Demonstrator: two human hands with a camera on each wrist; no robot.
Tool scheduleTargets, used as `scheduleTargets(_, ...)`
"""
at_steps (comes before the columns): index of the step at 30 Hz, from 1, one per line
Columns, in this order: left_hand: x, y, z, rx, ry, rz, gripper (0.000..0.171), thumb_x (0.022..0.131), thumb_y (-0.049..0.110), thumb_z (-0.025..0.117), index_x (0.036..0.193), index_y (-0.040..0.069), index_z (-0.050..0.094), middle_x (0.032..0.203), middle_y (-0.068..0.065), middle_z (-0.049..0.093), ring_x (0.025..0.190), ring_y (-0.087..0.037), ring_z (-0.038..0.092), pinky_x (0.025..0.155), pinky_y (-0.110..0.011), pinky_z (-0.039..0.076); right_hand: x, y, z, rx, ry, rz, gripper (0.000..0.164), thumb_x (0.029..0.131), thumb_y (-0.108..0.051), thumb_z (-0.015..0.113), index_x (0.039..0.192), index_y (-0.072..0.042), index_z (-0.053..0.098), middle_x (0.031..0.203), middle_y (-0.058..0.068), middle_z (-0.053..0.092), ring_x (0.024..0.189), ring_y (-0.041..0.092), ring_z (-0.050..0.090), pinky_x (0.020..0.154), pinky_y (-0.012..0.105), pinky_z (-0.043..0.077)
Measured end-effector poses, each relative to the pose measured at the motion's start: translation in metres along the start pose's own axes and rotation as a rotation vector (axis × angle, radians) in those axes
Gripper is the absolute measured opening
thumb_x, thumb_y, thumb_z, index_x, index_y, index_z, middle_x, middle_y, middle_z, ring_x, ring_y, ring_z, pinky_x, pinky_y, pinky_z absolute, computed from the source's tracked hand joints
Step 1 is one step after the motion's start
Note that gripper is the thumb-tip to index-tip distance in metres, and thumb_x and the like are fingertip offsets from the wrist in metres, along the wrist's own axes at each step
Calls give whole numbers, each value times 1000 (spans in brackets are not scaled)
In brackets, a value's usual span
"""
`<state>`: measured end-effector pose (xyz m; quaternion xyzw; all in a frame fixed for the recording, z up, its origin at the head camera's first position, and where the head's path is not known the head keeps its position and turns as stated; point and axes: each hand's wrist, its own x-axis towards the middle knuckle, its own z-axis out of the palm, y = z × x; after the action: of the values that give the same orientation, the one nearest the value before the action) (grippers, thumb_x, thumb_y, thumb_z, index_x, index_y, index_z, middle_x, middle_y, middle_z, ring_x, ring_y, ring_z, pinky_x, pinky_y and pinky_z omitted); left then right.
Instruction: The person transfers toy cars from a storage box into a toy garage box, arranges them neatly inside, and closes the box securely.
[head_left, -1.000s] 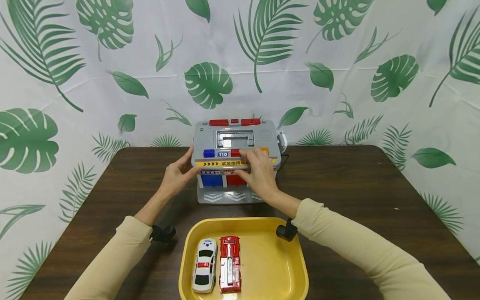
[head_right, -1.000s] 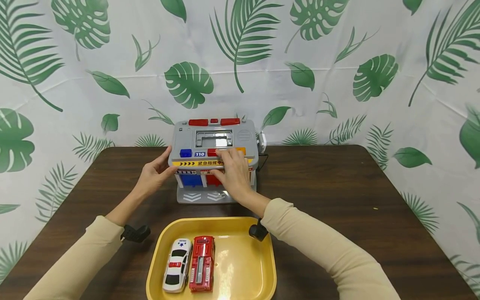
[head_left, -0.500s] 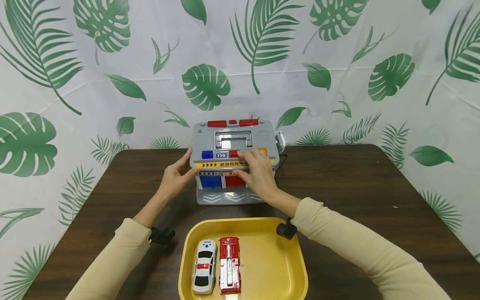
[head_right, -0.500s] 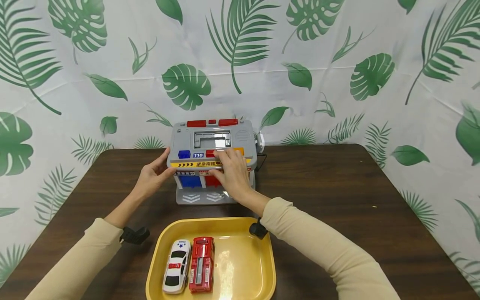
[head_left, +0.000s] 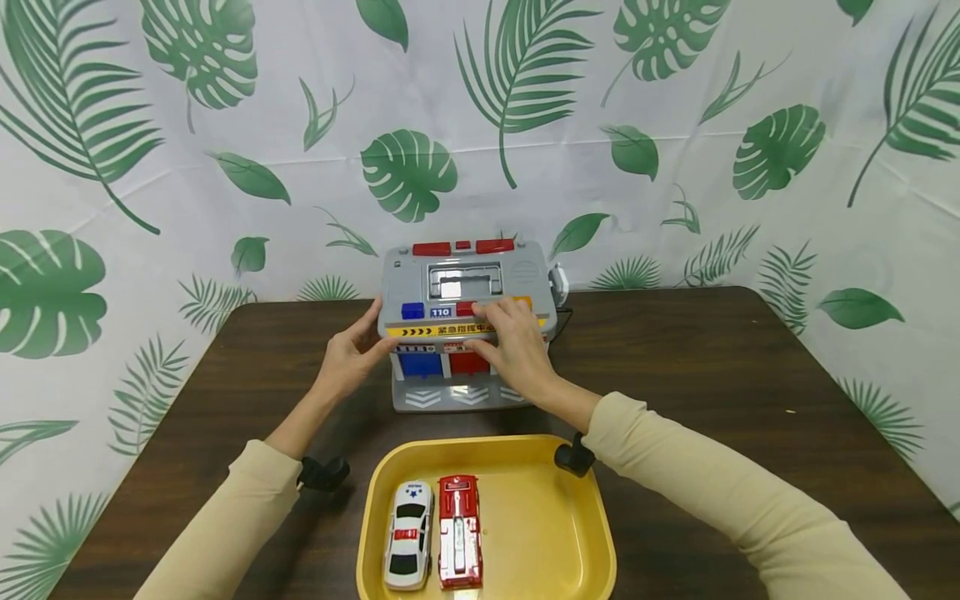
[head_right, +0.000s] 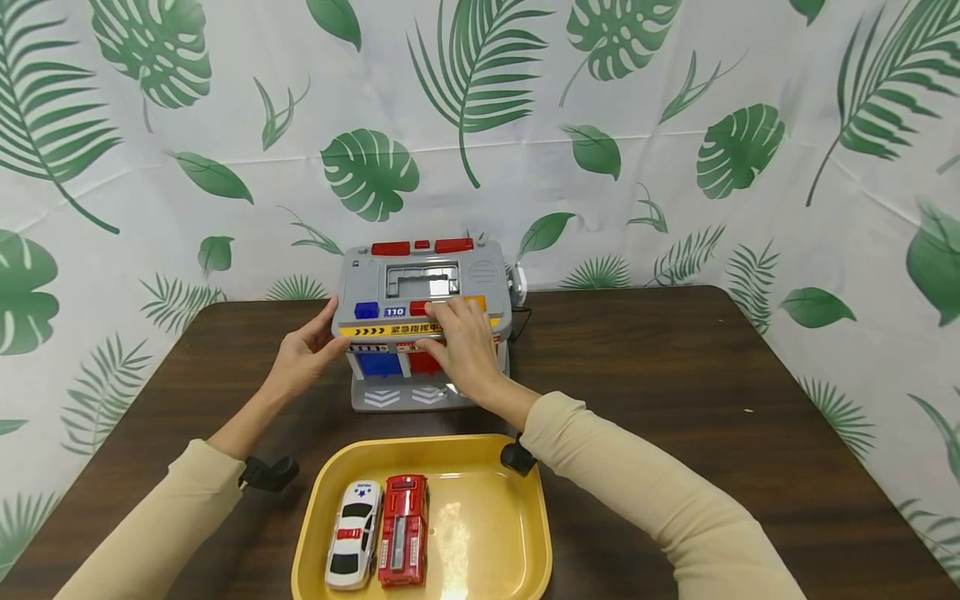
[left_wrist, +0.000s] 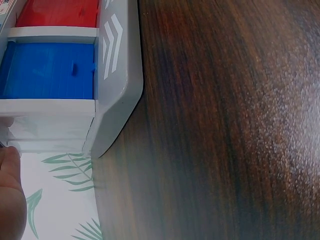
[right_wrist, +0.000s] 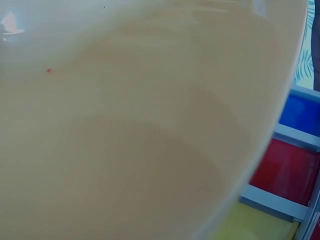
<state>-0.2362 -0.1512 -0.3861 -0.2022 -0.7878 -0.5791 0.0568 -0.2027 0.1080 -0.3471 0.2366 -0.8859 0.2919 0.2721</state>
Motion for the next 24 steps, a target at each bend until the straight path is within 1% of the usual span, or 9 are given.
scheduleTargets(2,0,0,0,-2,1,-1,68,91,12,61,148,14,25,142,-16,44,115,-29,55,86,-11,48,0,0,0,-3,-7,1,44,76,-19,79,115,-3,65,102,9,62,94,24,49,82,38,41)
scheduleTargets(5,-4,13,1,8,0,-7,67,91,9,61,148,7,25,142,-20,43,114,-27,55,86,-10,47,0,0,0,-4,-14,-3,44,76,-19,79,114,-3,65,102,9,62,94,24,49,82,37,42)
scheduleTargets(8,-5,12,1,16,4,-4,67,91,11,61,148,7,25,143,-19,42,116,-27,55,88,-11,47,0,-1,-1,-4,-22,-9,44,76,-20,79,114,-3,65,103,9,62,93,24,48,82,37,41)
scheduleTargets(9,-5,11,1,20,6,1,67,91,12,61,148,7,25,143,-19,42,117,-27,55,88,-11,47,0,-1,-2,-4,-28,-9,43,76,-21,79,113,-3,65,103,9,62,93,23,48,81,37,41)
scheduleTargets(12,-2,-3,0,10,9,17,68,91,14,62,148,13,25,144,-15,41,120,-31,52,89,-12,47,0,-2,-3,-3,-45,-1,43,77,-21,78,113,-3,65,104,9,62,94,23,48,82,36,41)
scheduleTargets(15,-2,-2,1,1,5,17,67,91,12,61,148,13,25,144,-16,41,120,-31,52,88,-11,47,1,-2,-4,-11,-57,11,43,77,-22,78,114,-3,65,105,9,63,95,24,48,84,36,42)
scheduleTargets(17,-2,2,1,-6,1,11,67,91,11,61,148,12,25,144,-16,41,120,-31,52,88,-11,47,0,-2,-4,-19,-55,13,44,77,-22,78,115,-3,65,106,10,63,96,24,49,85,37,43)
scheduleTargets(21,-6,16,2,9,-6,5,67,91,9,60,148,5,24,143,-21,41,118,-35,52,88,-11,47,-1,-1,-3,-21,-53,12,45,77,-22,78,116,-3,64,106,10,62,97,24,49,87,37,43)
scheduleTargets(24,-8,21,2,18,-7,15,67,91,8,60,147,3,24,141,-23,42,116,-37,53,87,-12,48,-2,-1,-2,-17,-49,10,45,77,-21,78,116,-2,64,106,10,62,97,24,49,87,37,43)
